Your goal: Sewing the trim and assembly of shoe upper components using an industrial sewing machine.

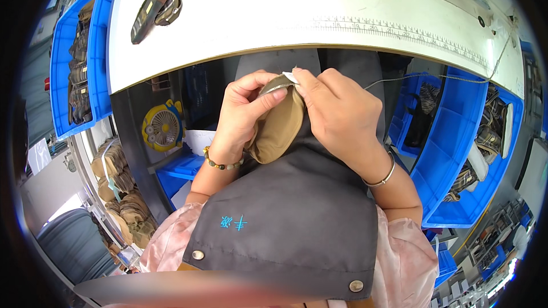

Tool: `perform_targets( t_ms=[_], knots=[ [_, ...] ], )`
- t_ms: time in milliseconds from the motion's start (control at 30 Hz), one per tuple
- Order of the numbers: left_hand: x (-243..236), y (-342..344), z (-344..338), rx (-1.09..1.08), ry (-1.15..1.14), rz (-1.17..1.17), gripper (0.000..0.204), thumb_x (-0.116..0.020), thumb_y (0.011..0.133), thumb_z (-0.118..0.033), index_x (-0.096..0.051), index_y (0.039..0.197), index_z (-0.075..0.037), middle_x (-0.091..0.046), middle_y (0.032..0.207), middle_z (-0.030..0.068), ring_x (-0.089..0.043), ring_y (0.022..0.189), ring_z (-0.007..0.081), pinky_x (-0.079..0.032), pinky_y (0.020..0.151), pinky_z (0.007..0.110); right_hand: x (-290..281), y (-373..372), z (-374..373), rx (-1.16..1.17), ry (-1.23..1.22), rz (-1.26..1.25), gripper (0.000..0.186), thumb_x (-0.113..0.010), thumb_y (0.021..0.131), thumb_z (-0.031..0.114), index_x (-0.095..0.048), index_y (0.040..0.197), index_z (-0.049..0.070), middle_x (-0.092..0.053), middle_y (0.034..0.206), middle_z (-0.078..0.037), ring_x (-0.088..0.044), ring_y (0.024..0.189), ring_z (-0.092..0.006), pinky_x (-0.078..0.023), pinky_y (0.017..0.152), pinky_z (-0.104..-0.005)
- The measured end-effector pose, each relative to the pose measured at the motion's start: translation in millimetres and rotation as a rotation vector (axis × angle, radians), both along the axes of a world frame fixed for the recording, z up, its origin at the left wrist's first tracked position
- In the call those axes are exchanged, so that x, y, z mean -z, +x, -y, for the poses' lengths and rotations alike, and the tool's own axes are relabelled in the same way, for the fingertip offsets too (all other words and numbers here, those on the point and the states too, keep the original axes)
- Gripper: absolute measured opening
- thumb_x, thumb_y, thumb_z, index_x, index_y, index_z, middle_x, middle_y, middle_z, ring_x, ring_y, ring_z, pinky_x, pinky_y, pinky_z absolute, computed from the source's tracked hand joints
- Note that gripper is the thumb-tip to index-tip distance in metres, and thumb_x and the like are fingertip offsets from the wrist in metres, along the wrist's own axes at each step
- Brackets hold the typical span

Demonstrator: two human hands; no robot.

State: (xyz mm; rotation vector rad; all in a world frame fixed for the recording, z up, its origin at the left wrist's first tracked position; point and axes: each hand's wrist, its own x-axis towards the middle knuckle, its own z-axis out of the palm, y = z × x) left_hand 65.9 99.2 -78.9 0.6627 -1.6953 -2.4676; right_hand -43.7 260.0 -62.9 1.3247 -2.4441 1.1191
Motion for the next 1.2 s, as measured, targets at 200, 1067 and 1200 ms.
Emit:
perform_targets(
  t_ms=[200, 1067, 1200],
  knots=[
    [2, -1, 0, -0.073, 0.151, -0.005, 0.019, -0.068, 0.092, 0.0, -0.07, 0.111, 0.001, -0.073, 0.103, 0.0053, -0.066, 0.092, 0.0097, -0.054, 0.083, 0.025, -6, -4, -3, 0.036, -0.044, 0.113, 0.025, -0.075, 0.082, 0.01, -0.074, 0.107, 0.012, -0.058, 0.073, -0.002, -0.057, 0.057, -0.0181, -0.043, 0.05, -0.0296],
    [4, 1, -1, -0.069, -0.017, -0.006, 0.02, -0.069, 0.093, -0.002, -0.073, 0.112, 0.0, -0.065, 0.094, -0.0004, -0.06, 0.087, 0.0073, -0.048, 0.077, 0.021, -5, 4, 3, 0.018, 0.043, 0.066, 0.028, -0.075, 0.081, 0.013, -0.073, 0.109, 0.014, -0.053, 0.073, -0.001, -0.056, 0.058, -0.0177, -0.042, 0.05, -0.0306],
    [3, 2, -3, 0.015, -0.112, -0.008, 0.02, -0.069, 0.092, -0.001, -0.074, 0.111, -0.001, -0.063, 0.09, -0.001, -0.056, 0.083, 0.0068, -0.046, 0.074, 0.022, 1, 3, 6, 0.028, 0.011, 0.018, 0.028, -0.075, 0.081, 0.013, -0.074, 0.109, 0.014, -0.053, 0.073, 0.0, -0.055, 0.058, -0.0171, -0.042, 0.05, -0.03]
  ],
)
